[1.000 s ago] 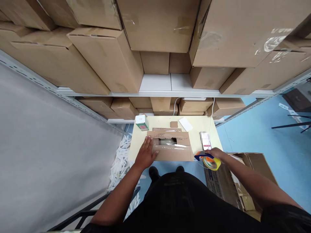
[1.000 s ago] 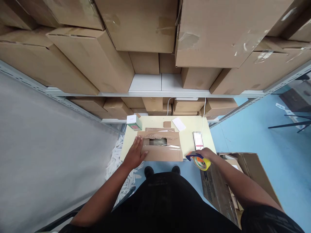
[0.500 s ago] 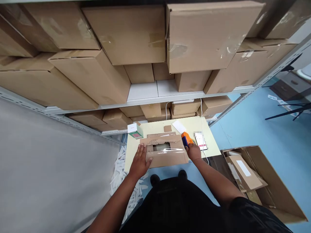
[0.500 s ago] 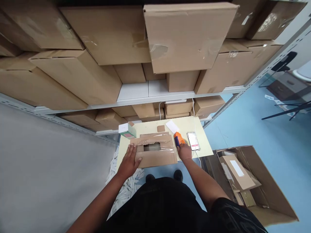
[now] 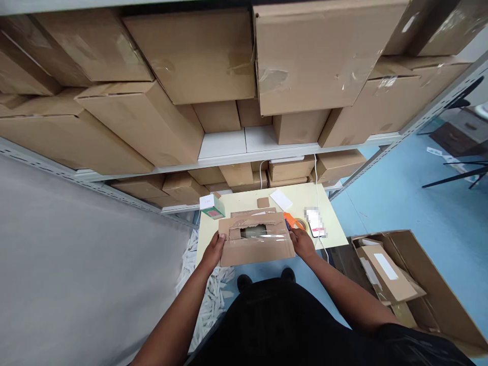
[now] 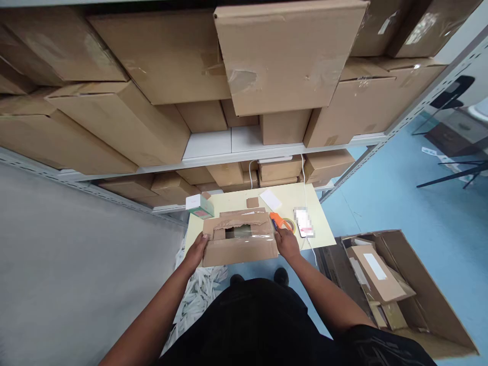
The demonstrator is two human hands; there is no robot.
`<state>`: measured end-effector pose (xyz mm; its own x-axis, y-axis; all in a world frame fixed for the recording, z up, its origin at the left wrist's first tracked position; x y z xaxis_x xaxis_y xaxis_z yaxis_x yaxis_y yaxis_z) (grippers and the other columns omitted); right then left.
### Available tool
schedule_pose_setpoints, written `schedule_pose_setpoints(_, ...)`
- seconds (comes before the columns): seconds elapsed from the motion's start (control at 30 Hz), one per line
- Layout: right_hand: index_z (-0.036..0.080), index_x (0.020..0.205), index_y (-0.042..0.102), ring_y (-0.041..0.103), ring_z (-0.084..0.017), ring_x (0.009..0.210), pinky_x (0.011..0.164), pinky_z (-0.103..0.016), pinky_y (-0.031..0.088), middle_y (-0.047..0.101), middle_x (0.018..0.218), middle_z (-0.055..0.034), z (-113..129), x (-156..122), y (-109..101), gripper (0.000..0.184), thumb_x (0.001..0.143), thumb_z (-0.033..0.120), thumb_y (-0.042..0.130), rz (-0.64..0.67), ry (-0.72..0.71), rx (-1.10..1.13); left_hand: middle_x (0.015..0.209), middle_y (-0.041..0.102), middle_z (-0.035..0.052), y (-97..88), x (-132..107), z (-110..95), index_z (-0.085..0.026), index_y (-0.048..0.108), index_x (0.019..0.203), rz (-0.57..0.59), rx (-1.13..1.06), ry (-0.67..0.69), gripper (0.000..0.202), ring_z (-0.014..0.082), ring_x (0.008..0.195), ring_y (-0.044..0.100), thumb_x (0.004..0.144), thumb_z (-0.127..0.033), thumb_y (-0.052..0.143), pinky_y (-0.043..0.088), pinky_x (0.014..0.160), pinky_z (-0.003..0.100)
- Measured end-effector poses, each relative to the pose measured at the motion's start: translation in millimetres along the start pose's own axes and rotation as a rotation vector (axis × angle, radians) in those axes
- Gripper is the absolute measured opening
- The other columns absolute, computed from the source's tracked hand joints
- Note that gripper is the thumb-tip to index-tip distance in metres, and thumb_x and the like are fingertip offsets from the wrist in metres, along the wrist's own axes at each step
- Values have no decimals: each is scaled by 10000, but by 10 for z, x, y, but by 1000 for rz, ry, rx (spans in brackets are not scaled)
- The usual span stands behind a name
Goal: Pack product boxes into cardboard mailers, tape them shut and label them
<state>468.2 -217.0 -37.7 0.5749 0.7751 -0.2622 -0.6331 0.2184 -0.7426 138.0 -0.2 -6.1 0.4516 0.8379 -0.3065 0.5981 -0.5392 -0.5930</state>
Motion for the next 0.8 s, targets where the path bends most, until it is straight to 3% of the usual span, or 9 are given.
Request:
schedule_pose_setpoints(0.1, 194, 972, 762, 684, -294, 1023, 879, -382, 514, 761, 1029, -119, 110, 10, -18, 682, 1036, 610, 226, 66, 163, 298, 1428, 656, 138, 34, 4, -55, -181, 529, 1487, 87, -8, -114, 715, 337, 1342, 600, 999, -671, 345, 461, 1117, 454)
schedule_pose_setpoints(0.17, 202, 938, 756, 681, -308, 1048, 884, -398, 509, 762, 1042, -119, 236, 4, -78, 680, 1012, 662, 261, 91, 182, 329, 1386, 679, 165, 16, -98, -130, -157, 534, 1482, 75, 57, -142, 754, 368, 1312, 618, 969, -692, 397, 468, 1092, 465)
schedule_pose_setpoints(0.27, 215, 937, 731, 680, -302, 1034, 866, -391, 496, 761, 1032, -108, 443, -46, -270, 585, 997, 650, 345, 110, 75, 261, 1340, 706, 165, -71, -409, -293, -164, 564, 1454, 5, 102, -107, 752, 373, 1263, 649, 957, -708, 413, 493, 1047, 455)
schedule_pose_setpoints(0.4, 225, 912, 697, 685, -281, 928, 789, -357, 485, 753, 926, -82, 699, -228, -682, 516, 992, 636, 394, 105, -116, 209, 1388, 682, 127, -315, -983, -589, -195, 548, 1470, -131, 82, -10, 700, 343, 1286, 633, 984, -678, 407, 491, 1059, 436)
schedule_pose_setpoints(0.57, 233, 1079, 677, 684, -283, 890, 755, -352, 482, 754, 1010, -90, 899, -588, -1116, 478, 1007, 627, 416, 21, -282, 184, 1502, 588, 128, -582, -1462, -888, -191, 515, 1494, -191, -38, 132, 686, 327, 1379, 544, 986, -651, 474, 414, 1157, 432)
schedule_pose_setpoints(0.67, 215, 1244, 640, 672, -311, 1065, 870, -390, 508, 727, 1195, -130, 816, -764, -1051, 504, 1025, 594, 390, -39, -385, 248, 1539, 541, 131, -548, -1472, -820, -195, 490, 1508, -172, -283, 218, 721, 315, 1465, 441, 978, -684, 483, 330, 1222, 426)
schedule_pose_setpoints(0.8, 204, 1299, 633, 651, -301, 1158, 984, -410, 516, 709, 1247, -134, 476, -808, -500, 573, 1035, 606, 321, -9, -392, 415, 1453, 599, 133, -234, -1164, -346, -205, 532, 1422, -147, -790, 126, 780, 320, 1397, 500, 944, -805, 390, 426, 1139, 452)
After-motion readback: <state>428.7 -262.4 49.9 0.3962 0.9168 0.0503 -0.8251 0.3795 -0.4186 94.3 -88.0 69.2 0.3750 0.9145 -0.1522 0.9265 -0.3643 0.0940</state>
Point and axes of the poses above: each hand's wrist, its own x-axis towards the middle knuckle, its own y-axis out of the palm, z = x × y, the point moved 8 cm from there along x, towards the middle knuckle
